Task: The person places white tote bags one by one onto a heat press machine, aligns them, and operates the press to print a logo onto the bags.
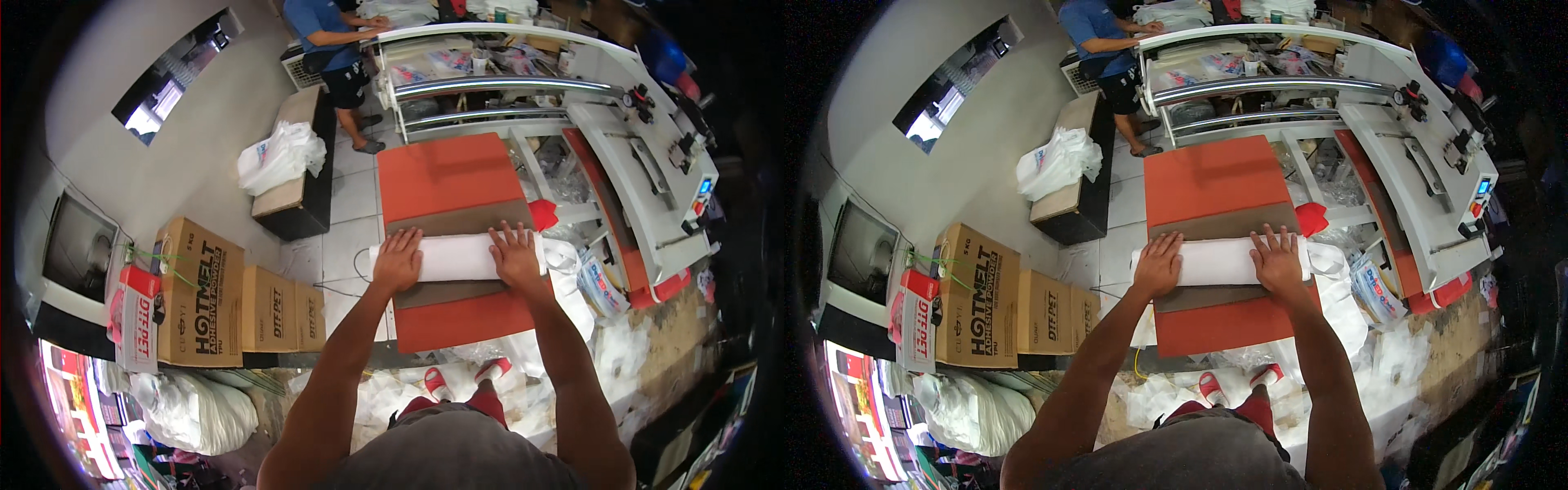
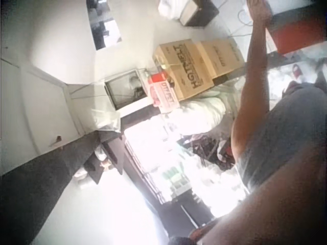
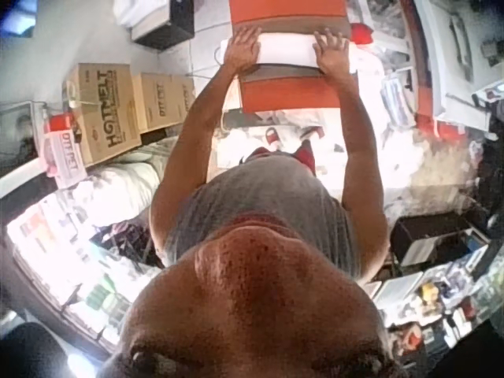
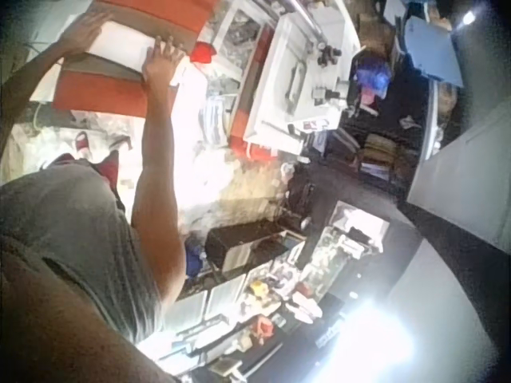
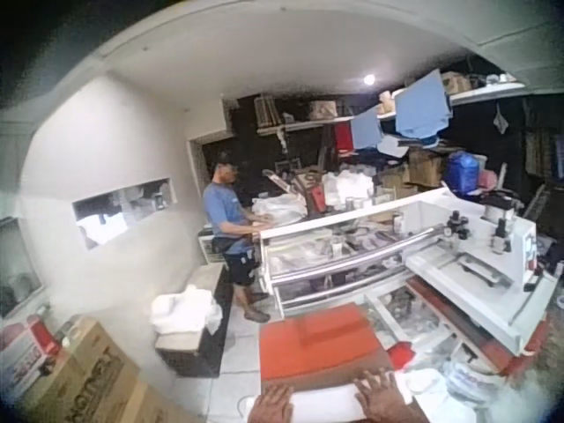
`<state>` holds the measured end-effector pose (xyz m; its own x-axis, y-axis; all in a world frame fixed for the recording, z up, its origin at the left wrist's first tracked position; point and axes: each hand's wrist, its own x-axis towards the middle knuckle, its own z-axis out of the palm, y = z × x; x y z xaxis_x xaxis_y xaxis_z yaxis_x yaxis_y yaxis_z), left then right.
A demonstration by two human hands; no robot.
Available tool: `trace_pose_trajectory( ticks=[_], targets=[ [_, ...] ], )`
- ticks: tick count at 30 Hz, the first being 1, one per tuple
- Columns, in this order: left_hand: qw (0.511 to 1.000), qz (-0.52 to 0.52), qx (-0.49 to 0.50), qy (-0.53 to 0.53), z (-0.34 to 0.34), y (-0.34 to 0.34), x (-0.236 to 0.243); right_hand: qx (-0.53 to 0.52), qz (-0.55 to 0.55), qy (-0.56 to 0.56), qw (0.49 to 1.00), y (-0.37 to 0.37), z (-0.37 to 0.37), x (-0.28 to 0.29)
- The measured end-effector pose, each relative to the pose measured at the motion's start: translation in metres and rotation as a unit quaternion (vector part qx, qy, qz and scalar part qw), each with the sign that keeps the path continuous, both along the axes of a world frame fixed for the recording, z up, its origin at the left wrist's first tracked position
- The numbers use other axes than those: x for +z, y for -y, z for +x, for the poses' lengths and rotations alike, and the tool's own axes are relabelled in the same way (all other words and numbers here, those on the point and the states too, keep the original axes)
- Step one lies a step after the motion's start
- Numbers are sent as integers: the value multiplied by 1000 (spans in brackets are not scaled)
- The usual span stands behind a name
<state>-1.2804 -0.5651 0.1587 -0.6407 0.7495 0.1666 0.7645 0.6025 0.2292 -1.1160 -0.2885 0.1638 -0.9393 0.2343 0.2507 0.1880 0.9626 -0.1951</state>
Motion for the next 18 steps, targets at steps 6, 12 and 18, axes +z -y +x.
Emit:
trace_pose_trajectory(
  ticks=[6,12,18],
  targets=[
    [999,32,21,-8,-1,7,-15,30,50,6,998,-15,6,7],
    [970,59,237,-18,-33,27,-70,17,68,17,997,-11,8,13],
    [720,302,271,564,-53,72,-54,21,145,0,989,-16,5,-5]
  ],
)
